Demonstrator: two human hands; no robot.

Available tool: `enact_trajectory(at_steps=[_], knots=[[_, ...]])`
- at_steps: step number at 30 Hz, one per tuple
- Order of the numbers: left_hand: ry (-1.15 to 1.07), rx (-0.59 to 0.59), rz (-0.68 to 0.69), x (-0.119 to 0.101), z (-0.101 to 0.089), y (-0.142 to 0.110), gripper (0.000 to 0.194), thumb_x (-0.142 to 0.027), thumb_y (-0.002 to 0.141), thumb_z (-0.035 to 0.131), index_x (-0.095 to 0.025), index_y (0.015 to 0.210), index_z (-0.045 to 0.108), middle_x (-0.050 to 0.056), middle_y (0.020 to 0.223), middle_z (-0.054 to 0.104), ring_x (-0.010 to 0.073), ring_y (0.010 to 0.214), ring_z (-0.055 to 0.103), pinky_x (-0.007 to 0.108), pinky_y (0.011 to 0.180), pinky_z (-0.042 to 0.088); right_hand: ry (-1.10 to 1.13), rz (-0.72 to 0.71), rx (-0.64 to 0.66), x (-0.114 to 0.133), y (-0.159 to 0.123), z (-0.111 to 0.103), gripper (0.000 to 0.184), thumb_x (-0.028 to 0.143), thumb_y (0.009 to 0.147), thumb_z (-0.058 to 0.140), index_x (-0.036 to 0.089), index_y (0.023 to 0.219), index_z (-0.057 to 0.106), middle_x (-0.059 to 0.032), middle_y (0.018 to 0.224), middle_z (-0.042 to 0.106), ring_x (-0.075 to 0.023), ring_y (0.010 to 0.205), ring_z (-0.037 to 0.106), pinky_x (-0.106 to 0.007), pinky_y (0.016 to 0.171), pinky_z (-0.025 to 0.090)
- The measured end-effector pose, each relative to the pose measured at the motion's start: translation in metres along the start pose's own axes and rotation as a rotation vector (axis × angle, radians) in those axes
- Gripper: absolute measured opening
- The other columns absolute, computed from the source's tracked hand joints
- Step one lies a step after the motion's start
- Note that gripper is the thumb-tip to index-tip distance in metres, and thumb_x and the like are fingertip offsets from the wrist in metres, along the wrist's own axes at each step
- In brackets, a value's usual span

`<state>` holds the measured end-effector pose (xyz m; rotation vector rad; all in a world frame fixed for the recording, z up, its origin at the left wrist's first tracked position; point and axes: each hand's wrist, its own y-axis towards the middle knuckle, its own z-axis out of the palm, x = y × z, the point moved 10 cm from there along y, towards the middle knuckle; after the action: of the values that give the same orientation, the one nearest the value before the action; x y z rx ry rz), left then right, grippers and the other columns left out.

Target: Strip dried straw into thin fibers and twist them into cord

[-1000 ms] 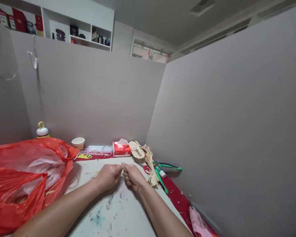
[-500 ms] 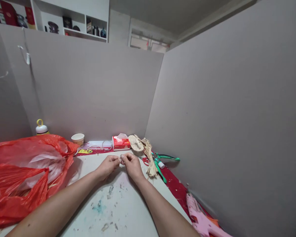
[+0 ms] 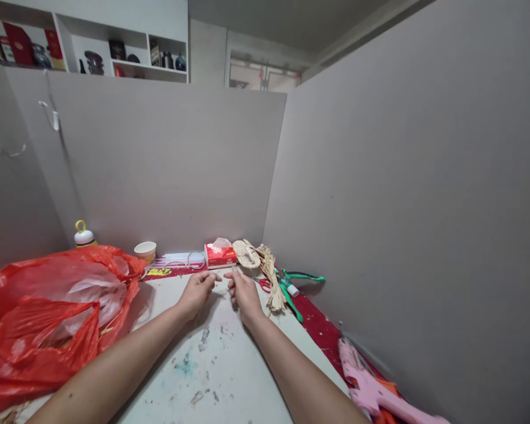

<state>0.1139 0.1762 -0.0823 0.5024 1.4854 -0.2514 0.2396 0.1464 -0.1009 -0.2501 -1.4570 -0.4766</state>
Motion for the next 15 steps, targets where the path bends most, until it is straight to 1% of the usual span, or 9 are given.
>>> enact_trajectory(at_steps=[2, 4, 6, 7, 9, 11, 13, 15], knots=[[-0.059, 0.024, -0.033, 0.001, 0.001, 0.001, 0.034, -0.048, 0.075, 0.059, -0.014, 0.081, 0.058, -0.010, 0.050, 0.032, 0.0057, 0.043, 0.021, 0.020, 0.043, 0.016, 0.031, 0.010, 0.045, 0.000, -0.004, 0.008, 0.053, 0.065, 0.071, 0.056, 0.013, 0.081, 0.066, 0.0034, 0.053, 0.047, -0.0064, 0.037, 0.032, -0.021, 0.036, 0.022], [-0.093, 0.043, -0.059, 0.003, 0.003, 0.001, 0.032, -0.046, 0.072, 0.062, -0.015, 0.073, 0.053, -0.009, 0.052, 0.035, 0.0048, 0.042, 0.022, 0.020, 0.043, 0.016, 0.052, 0.001, 0.074, 0.003, -0.006, 0.013, 0.046, 0.058, 0.066, 0.065, 0.012, 0.073, 0.068, 0.0031, 0.052, 0.047, -0.0059, 0.039, 0.032, -0.021, 0.038, 0.022], [-0.111, 0.058, -0.071, 0.005, 0.006, 0.001, 0.032, -0.044, 0.072, 0.063, -0.016, 0.068, 0.048, -0.008, 0.052, 0.036, 0.0041, 0.042, 0.023, 0.019, 0.042, 0.016, 0.080, -0.006, 0.086, 0.004, -0.007, 0.015, 0.038, 0.050, 0.063, 0.071, 0.012, 0.068, 0.069, 0.0021, 0.052, 0.050, -0.0058, 0.041, 0.033, -0.021, 0.039, 0.024], [-0.111, 0.070, -0.072, 0.006, 0.007, 0.001, 0.031, -0.043, 0.072, 0.063, -0.016, 0.068, 0.048, -0.008, 0.052, 0.036, 0.0040, 0.041, 0.024, 0.019, 0.042, 0.016, 0.098, -0.002, 0.091, 0.004, -0.006, 0.015, 0.036, 0.048, 0.062, 0.072, 0.012, 0.069, 0.070, 0.0012, 0.054, 0.053, -0.0060, 0.042, 0.034, -0.021, 0.040, 0.025], [-0.106, 0.103, -0.072, 0.008, 0.011, 0.001, 0.031, -0.043, 0.073, 0.064, -0.016, 0.069, 0.050, -0.008, 0.050, 0.037, 0.0040, 0.040, 0.026, 0.018, 0.041, 0.016, 0.141, 0.019, 0.107, 0.001, -0.004, 0.016, 0.036, 0.045, 0.063, 0.071, 0.012, 0.078, 0.072, -0.0013, 0.061, 0.059, -0.0069, 0.045, 0.039, -0.021, 0.041, 0.028], [-0.109, 0.134, -0.070, 0.010, 0.014, 0.001, 0.032, -0.044, 0.073, 0.064, -0.015, 0.068, 0.050, -0.007, 0.049, 0.041, 0.0044, 0.039, 0.032, 0.018, 0.040, 0.020, 0.185, 0.042, 0.127, -0.002, -0.002, 0.018, 0.040, 0.043, 0.062, 0.072, 0.013, 0.087, 0.073, -0.0035, 0.070, 0.063, -0.0083, 0.049, 0.044, -0.021, 0.043, 0.032], [-0.131, 0.147, -0.084, 0.013, 0.015, 0.001, 0.034, -0.045, 0.073, 0.065, -0.015, 0.069, 0.052, -0.004, 0.050, 0.049, 0.0057, 0.039, 0.039, 0.019, 0.041, 0.029, 0.224, 0.058, 0.137, -0.005, -0.001, 0.019, 0.043, 0.041, 0.061, 0.072, 0.014, 0.094, 0.072, -0.0040, 0.074, 0.065, -0.0093, 0.053, 0.048, -0.021, 0.046, 0.036], [-0.169, 0.136, -0.106, 0.015, 0.014, 0.001, 0.034, -0.045, 0.072, 0.067, -0.014, 0.075, 0.055, -0.001, 0.054, 0.055, 0.0078, 0.040, 0.046, 0.021, 0.044, 0.037, 0.255, 0.068, 0.128, -0.008, 0.000, 0.019, 0.043, 0.041, 0.062, 0.071, 0.016, 0.098, 0.069, -0.0036, 0.076, 0.064, -0.0102, 0.055, 0.050, -0.021, 0.048, 0.038]])
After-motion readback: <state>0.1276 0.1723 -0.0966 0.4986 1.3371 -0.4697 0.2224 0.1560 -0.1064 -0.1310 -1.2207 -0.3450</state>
